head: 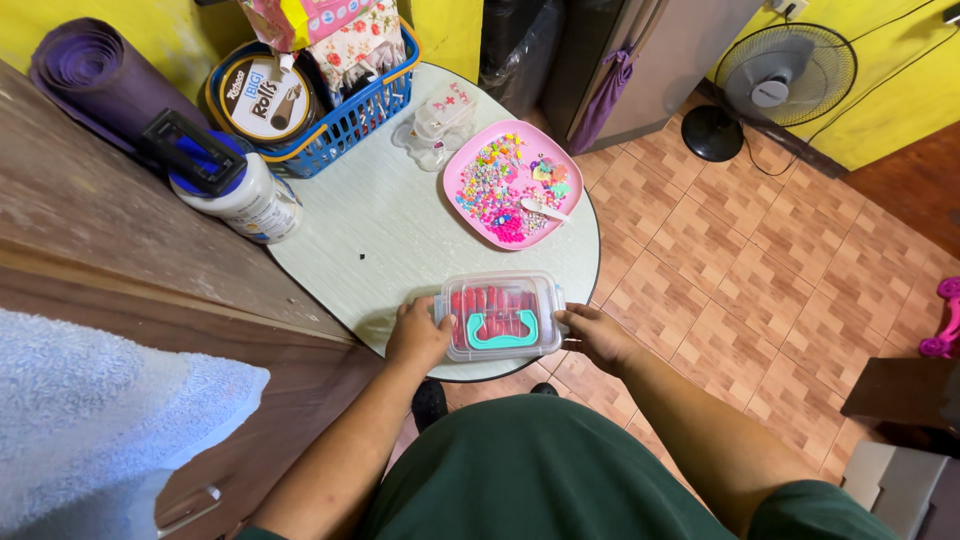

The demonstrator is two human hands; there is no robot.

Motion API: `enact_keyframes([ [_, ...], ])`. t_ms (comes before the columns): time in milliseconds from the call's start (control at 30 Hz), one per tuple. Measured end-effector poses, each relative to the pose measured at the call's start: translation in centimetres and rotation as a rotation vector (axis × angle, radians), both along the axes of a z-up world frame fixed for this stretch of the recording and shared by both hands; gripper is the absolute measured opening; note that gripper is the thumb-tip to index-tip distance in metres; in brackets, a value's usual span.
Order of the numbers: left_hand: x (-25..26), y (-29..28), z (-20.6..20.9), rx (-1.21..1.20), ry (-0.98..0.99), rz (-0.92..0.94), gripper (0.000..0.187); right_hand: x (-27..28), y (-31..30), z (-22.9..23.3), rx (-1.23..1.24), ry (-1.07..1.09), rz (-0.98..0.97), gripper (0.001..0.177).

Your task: The person opens a clear plastic container and places multiple red-wrapped candies into it one by one, arranging them neatly. Then the person opens a small clear container and scoops colorful beads from a pink tray into it.

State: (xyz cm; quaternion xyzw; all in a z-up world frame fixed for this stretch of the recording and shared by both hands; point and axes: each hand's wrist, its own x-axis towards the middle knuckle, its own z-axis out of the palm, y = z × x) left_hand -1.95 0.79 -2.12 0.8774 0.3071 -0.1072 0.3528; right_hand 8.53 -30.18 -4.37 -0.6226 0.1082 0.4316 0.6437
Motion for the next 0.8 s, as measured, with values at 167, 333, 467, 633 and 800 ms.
enact_keyframes([
  [167, 0.5, 1.5, -1.7, -0.429, 0.113, 0.123, 0.079, 0.5, -0.2, 0.6, -0.100, -0.056, 0.051, 0.068],
  [333, 0.3, 3.0, -2.2, -0.801, 0.174, 0.204, 0.059, 1.5, -0.3, 1.2, -0.162, -0.090, 0.142, 0.060],
  [467, 0.6, 2.4, -2.0, -0.560, 0.005, 0.051, 0.052, 1.7, 0.5, 1.6, -0.249, -0.198, 0.226, 0.049],
  [633, 0.5, -0.3, -0.7, -0.045, 0.049, -0.105, 0.054, 1.1, 1.5, 2.5, -0.451, -0.300, 0.351, 0.047],
  [800, 0.2, -1.3, 0.0, -0.009, 0.058, -0.108, 0.069, 1.2, 2.0, 2.8, -0.454, -0.334, 0.394, 0.050],
])
